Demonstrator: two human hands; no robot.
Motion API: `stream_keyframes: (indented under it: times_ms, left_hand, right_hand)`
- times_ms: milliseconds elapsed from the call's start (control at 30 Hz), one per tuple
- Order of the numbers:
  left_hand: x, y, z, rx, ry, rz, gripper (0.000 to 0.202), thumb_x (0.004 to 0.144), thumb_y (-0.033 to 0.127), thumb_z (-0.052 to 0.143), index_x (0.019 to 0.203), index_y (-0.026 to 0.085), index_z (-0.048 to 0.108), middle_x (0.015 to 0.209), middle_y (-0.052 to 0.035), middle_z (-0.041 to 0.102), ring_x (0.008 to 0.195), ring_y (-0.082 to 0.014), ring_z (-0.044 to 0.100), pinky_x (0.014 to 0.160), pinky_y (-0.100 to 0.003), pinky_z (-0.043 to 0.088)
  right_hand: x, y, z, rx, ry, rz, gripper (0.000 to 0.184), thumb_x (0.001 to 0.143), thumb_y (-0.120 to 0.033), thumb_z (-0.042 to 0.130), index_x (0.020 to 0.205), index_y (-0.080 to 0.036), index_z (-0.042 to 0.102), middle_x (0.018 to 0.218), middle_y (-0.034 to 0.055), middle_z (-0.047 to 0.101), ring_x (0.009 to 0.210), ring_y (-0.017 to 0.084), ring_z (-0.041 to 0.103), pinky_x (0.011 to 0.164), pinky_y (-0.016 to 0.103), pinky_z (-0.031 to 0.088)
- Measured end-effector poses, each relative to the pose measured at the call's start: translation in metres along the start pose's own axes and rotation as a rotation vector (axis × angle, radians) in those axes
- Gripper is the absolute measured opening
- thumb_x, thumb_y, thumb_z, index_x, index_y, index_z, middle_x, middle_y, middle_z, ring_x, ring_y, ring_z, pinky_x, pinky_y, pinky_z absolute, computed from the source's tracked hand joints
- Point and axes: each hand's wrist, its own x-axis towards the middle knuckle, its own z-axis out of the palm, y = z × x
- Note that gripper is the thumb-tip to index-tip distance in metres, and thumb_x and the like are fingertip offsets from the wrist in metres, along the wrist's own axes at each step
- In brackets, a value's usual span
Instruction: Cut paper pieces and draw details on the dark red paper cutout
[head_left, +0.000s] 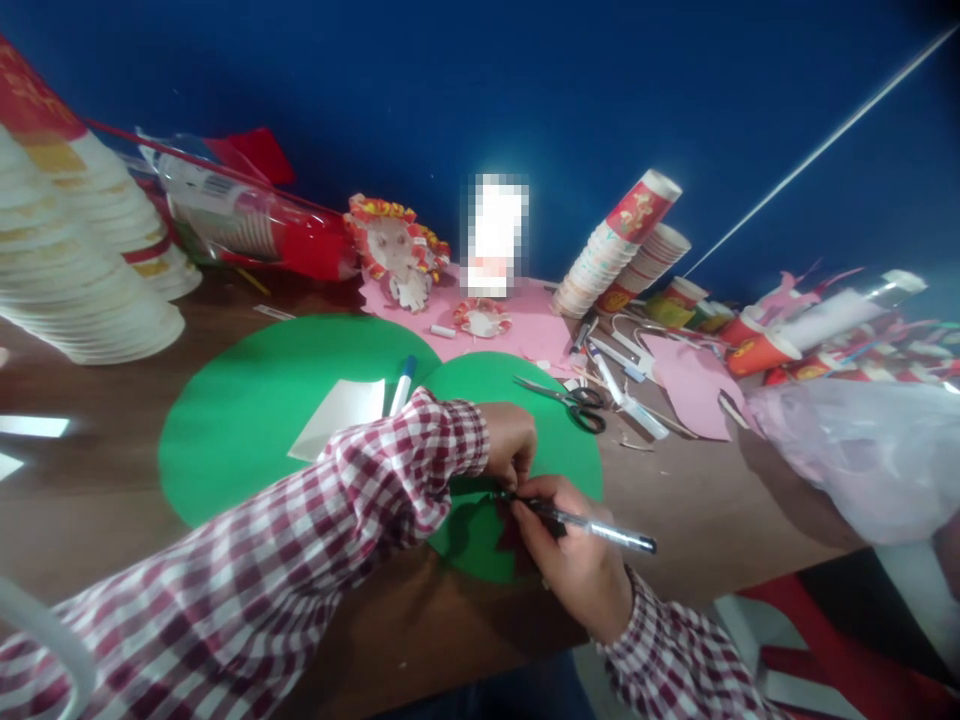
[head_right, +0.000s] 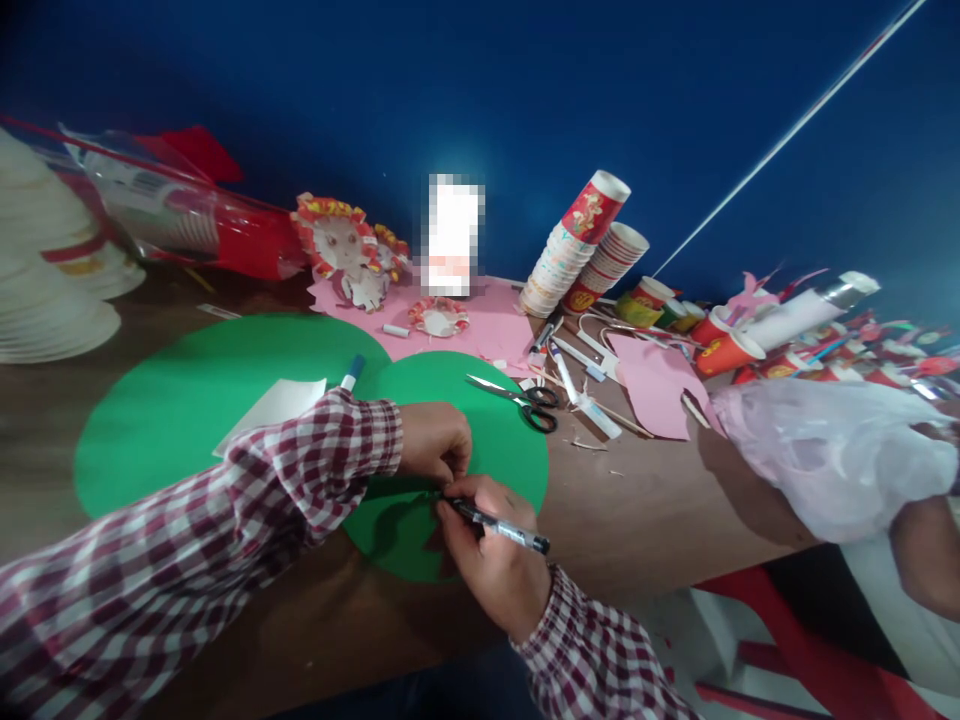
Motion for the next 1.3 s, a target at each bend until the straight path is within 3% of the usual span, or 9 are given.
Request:
stream_keyframes:
  times_ms: [333, 1000, 1300]
  left_hand:
    - [-0.0003, 0.0002, -0.0003, 0.021, 0.015, 0.021, 0.015, 0.063, 0.012, 0.067, 0.076, 0.015, 0.075, 0.062, -0.0010, 0.069, 0.057, -0.0088, 0.056, 0.052, -0.017, 0.035]
    - [-0.0032, -0.0013, 0.0037, -0.059, 0.065, 0.037, 0.011, 0.062, 0.011, 0.069, 0.068, 0.019, 0.074, 0.055, 0.0027, 0.067, 0.054, -0.0066, 0.056, 0.050, -0.015, 0.034]
    - [-0.0029, -0.0021, 0.0044, 0.017, 0.101, 0.050, 0.011, 0.061, 0.012, 0.070, 0.068, 0.020, 0.074, 0.057, 0.0035, 0.067, 0.054, -0.0067, 0.054, 0.051, -0.017, 0.033]
  right_hand:
    - [0.0016, -0.0015, -0.0003, -0.001, -0.022, -0.009, 0.007, 0.086, -0.023, 0.054, 0.089, -0.019, 0.059, 0.081, 0.0052, 0.068, 0.080, 0.020, 0.067, 0.072, 0.031, 0.054]
    - [-0.0006, -0.0001, -0.0014, 0.015, -0.056, -0.012, 0.004, 0.083, -0.022, 0.055, 0.086, -0.020, 0.056, 0.080, 0.0054, 0.069, 0.077, 0.019, 0.067, 0.060, 0.027, 0.053]
    - [-0.0001, 0.0025, -0.0010, 0.043, -0.032, 0.052, 0.008, 0.087, -0.027, 0.052, 0.089, -0.020, 0.056, 0.078, 0.0040, 0.068, 0.072, 0.019, 0.067, 0.060, 0.027, 0.052]
